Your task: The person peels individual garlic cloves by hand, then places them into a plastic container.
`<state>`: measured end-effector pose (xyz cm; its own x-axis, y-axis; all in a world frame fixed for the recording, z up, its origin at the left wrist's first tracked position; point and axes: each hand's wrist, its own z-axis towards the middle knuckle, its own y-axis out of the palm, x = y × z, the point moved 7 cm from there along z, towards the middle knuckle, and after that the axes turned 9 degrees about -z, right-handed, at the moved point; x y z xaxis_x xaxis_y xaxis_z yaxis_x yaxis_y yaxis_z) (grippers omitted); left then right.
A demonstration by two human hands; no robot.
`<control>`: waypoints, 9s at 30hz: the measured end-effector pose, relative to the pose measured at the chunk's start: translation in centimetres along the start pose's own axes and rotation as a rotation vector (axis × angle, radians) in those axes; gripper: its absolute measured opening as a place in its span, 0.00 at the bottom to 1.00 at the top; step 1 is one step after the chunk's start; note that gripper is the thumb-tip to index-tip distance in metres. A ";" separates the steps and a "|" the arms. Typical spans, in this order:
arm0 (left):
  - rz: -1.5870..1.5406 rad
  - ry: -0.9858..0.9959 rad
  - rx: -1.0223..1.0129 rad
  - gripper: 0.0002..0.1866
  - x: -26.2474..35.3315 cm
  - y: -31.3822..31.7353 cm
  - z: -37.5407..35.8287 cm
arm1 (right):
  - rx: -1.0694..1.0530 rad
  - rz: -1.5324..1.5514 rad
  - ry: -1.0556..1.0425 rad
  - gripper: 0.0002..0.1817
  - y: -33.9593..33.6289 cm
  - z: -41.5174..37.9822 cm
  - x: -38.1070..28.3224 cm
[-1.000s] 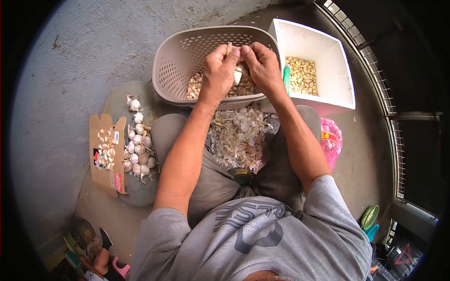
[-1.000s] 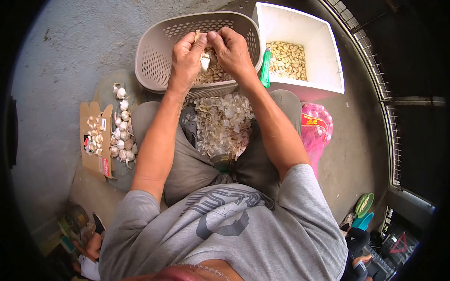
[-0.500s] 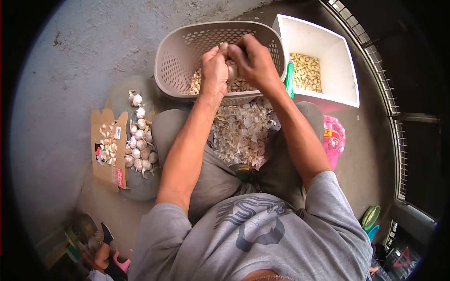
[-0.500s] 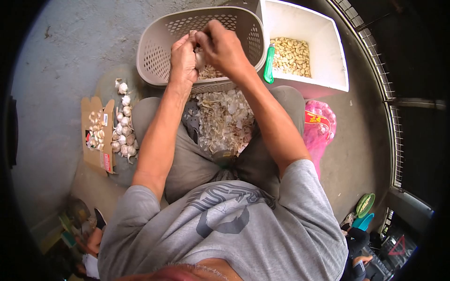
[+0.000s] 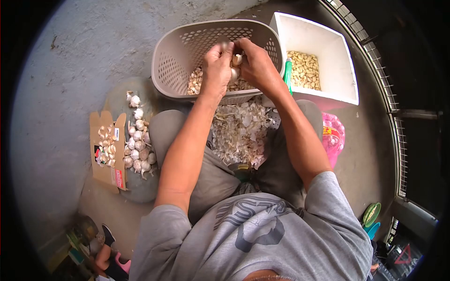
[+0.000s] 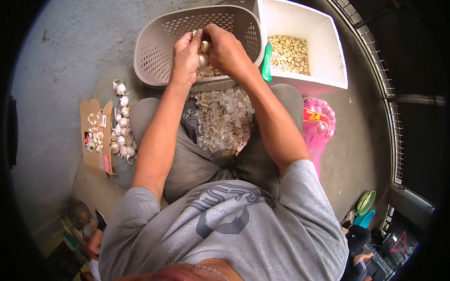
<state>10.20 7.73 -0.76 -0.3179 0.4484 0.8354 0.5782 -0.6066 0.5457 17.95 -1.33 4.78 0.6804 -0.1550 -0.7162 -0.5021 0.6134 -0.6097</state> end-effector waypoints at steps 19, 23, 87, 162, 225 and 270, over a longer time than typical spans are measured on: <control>0.116 0.073 0.056 0.16 2.0 -1.2 0.9 | -0.052 0.080 0.075 0.17 -2.0 0.5 2.2; 0.137 0.097 -0.033 0.17 1.6 -0.5 0.8 | -0.183 0.351 0.133 0.26 -0.2 0.2 2.0; 0.061 0.024 -0.078 0.09 2.7 0.5 -0.7 | -0.034 0.970 0.283 0.11 -0.5 1.4 5.1; -0.018 0.048 -0.079 0.20 3.4 -0.1 0.0 | -0.229 0.388 0.119 0.21 1.0 -1.1 -1.3; 0.367 0.214 -0.158 0.08 5.1 1.6 -2.0 | -0.117 0.780 0.232 0.13 0.6 0.0 3.5; 0.691 0.511 -0.082 0.12 6.4 0.9 -2.0 | -0.282 0.881 0.327 0.16 1.6 -0.5 3.4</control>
<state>7.16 8.74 5.15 -0.2255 -0.3767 0.8985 0.7166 -0.6889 -0.1090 19.16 -1.21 1.22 -0.1593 0.0370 -0.9865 -0.8973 0.4113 0.1603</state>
